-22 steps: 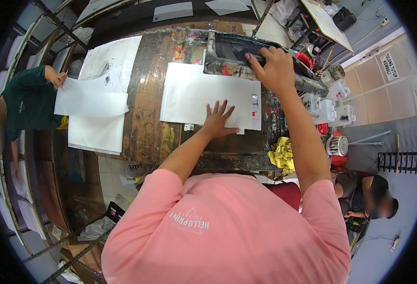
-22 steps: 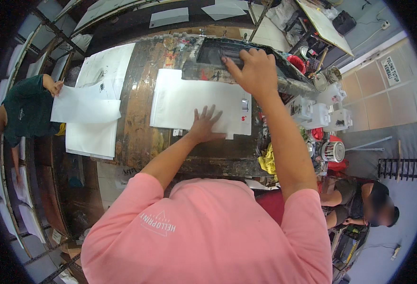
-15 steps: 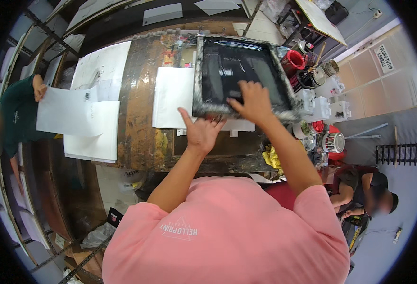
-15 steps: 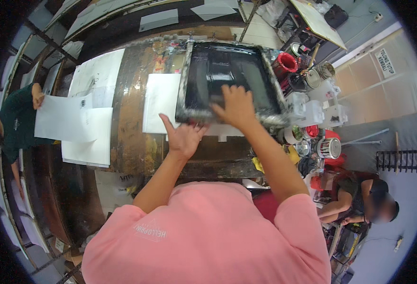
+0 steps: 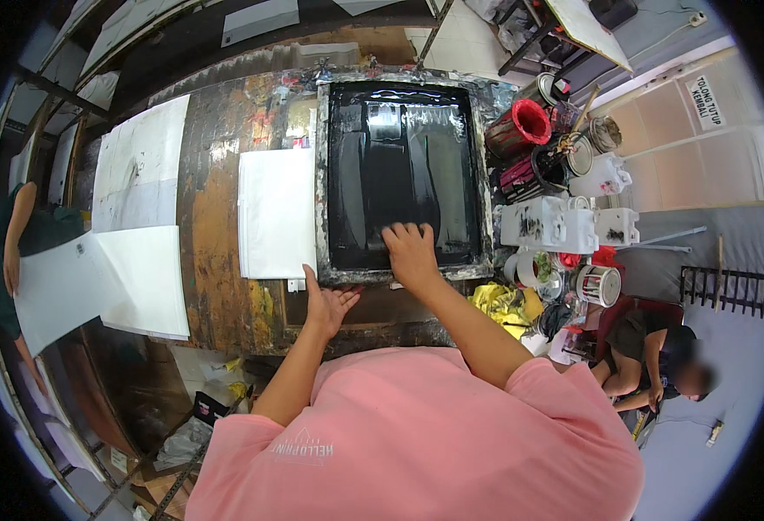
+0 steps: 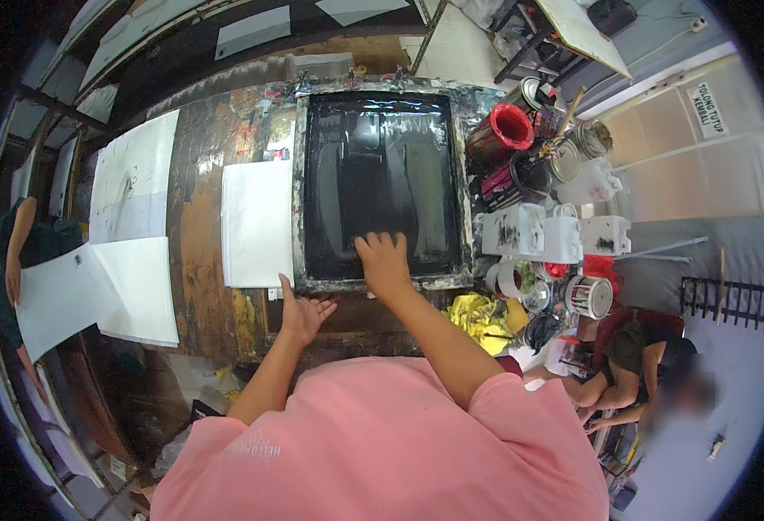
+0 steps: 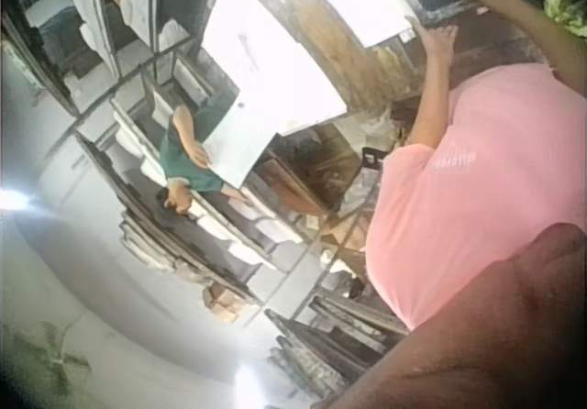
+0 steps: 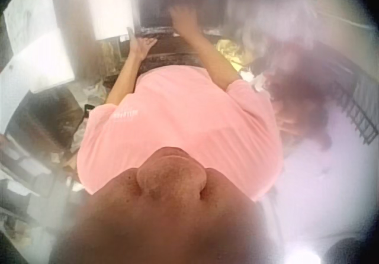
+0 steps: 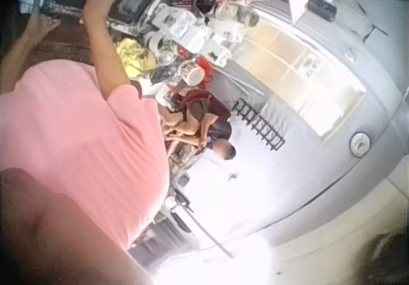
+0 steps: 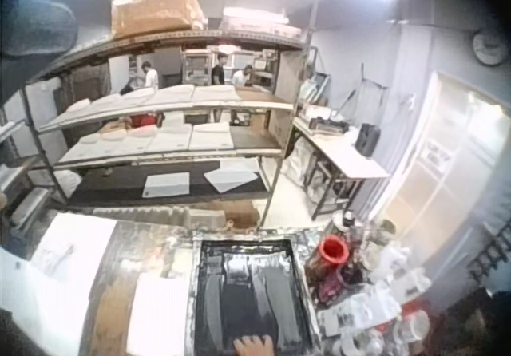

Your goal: The person performs screen printing on white paper sheets using a squeegee to pull ink across a screen frame. They repeatedly place new sheets, apply ink, and remove printed sheets, stacking them on the table.

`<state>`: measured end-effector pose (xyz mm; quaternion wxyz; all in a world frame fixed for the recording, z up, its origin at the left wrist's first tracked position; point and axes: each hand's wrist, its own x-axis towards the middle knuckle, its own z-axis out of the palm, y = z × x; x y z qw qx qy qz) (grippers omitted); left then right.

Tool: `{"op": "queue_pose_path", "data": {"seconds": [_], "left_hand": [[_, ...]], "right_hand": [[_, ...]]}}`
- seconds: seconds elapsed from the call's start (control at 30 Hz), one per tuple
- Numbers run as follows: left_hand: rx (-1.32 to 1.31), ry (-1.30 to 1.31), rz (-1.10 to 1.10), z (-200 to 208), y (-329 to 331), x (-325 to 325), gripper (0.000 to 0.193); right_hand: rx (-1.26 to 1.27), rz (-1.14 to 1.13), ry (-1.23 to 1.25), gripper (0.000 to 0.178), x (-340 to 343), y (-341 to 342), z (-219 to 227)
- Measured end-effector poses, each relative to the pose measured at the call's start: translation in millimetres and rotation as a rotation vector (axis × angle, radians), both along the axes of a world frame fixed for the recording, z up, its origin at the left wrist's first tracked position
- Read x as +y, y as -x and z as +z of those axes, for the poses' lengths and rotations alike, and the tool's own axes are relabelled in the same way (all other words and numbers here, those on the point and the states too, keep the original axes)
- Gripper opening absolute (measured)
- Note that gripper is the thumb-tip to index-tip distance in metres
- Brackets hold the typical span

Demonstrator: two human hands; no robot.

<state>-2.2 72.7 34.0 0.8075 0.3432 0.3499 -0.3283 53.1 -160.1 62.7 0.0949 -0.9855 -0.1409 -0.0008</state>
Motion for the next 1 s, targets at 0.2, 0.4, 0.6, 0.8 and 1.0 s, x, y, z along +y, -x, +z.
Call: {"op": "queue_pose_path", "data": {"seconds": [0.2,0.4,0.6,0.8,1.0], "left_hand": [[0.096,-0.072,0.042,4,-3,-5,0.142],[0.029,-0.085,0.006,-14,2,-1,0.131],[-0.207,-0.079,-0.105,29,11,3,0.106],[-0.644,0.114,-0.161,99,-3,22,0.092],[-1.172,-0.169,-0.360,154,-64,27,0.091]], "right_hand": [[-0.081,-0.074,0.080,0.034,-7,-147,-16],[0.032,0.002,0.084,0.040,-26,-196,-1],[0.235,0.084,0.081,0.032,-17,-26,66],[-0.210,-0.055,-0.015,0.051,7,8,166],[-0.568,-0.106,-0.032,0.050,6,-66,234]]}}
